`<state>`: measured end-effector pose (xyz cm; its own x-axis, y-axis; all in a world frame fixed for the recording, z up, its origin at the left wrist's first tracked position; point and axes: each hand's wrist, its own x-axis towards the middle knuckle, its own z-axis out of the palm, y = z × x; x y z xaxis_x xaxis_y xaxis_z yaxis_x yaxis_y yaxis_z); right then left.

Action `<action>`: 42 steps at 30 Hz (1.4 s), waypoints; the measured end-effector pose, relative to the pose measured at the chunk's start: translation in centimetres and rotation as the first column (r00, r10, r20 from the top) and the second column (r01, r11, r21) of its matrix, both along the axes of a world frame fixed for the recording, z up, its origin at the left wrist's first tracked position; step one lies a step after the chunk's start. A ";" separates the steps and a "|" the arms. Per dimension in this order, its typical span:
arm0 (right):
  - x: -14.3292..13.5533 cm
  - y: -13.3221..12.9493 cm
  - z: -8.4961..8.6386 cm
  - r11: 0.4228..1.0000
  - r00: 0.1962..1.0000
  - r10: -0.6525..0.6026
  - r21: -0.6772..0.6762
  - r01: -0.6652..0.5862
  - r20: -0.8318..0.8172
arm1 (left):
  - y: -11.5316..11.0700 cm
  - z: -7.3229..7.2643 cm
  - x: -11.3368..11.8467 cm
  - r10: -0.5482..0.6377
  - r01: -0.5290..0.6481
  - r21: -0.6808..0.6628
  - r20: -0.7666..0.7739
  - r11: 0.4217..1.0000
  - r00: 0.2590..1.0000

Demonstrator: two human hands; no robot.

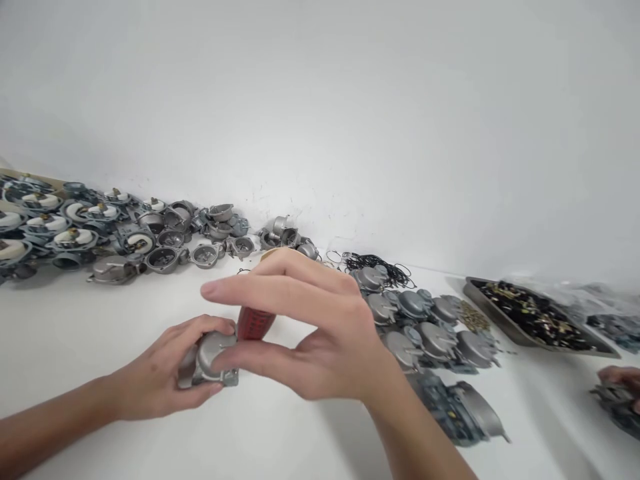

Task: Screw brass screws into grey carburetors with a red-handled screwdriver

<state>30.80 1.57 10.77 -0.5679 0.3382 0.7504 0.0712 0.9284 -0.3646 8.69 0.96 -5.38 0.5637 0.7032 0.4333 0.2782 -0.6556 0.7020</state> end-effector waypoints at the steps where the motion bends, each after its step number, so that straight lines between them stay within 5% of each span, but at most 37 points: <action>1: 0.0 0.0 0.0 1.000 1.000 -0.002 -0.003 0.002 -0.005 | 0.0 0.0 0.0 0.000 0.000 -0.003 -0.003 1.000 1.000; 5: 0.0 0.1 0.0 0.992 0.998 0.030 -0.122 -0.022 0.062 | 0.0 0.0 0.0 0.003 -0.003 0.011 0.001 1.000 1.000; 10: 0.0 0.4 -0.2 0.999 0.999 -0.043 0.032 0.043 -0.009 | -0.1 0.0 -0.2 0.012 -0.012 -0.008 -0.024 1.000 1.000; 14: 0.2 0.5 -0.1 0.990 0.996 0.024 -0.144 -0.012 0.081 | -0.3 0.1 -0.3 0.015 -0.015 -0.037 -0.017 0.999 1.000; 19: 0.2 0.6 0.0 0.998 0.999 -0.026 0.057 0.027 -0.022 | -0.3 0.1 -0.4 0.006 -0.007 -0.063 -0.017 0.998 1.000; 23: 0.2 0.4 0.1 0.995 1.000 0.012 -0.094 -0.010 0.020 | -0.2 0.2 -0.4 0.010 -0.010 -0.063 -0.003 0.998 1.000; 28: 0.2 0.7 -0.1 0.999 0.998 -0.003 0.047 0.005 -0.059 | -0.1 0.3 -0.4 0.007 -0.007 -0.088 -0.004 0.996 1.000; 32: 0.1 0.6 -0.1 0.995 1.000 0.024 -0.091 -0.025 -0.016 | -0.1 0.4 -0.4 -0.001 0.002 -0.095 0.009 0.995 1.000; 36: 0.1 0.1 -0.1 0.999 0.997 -0.039 0.002 0.040 -0.070 | -0.1 0.4 -0.4 0.002 -0.003 -0.094 -0.010 0.996 1.000; 40: 0.3 -0.1 0.2 0.984 0.996 0.012 -0.179 0.003 0.084 | -0.1 0.4 -0.4 0.004 -0.003 -0.089 0.008 0.996 1.000; 42: 0.3 0.1 0.2 0.990 0.997 0.031 -0.139 -0.021 0.068 | -0.1 0.4 -0.4 0.002 0.000 -0.095 0.020 0.995 1.000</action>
<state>31.09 1.63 10.97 -0.6269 0.4207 0.6557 0.0776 0.8712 -0.4848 8.31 0.87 -5.01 0.5551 0.7421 0.3757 0.2639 -0.5855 0.7665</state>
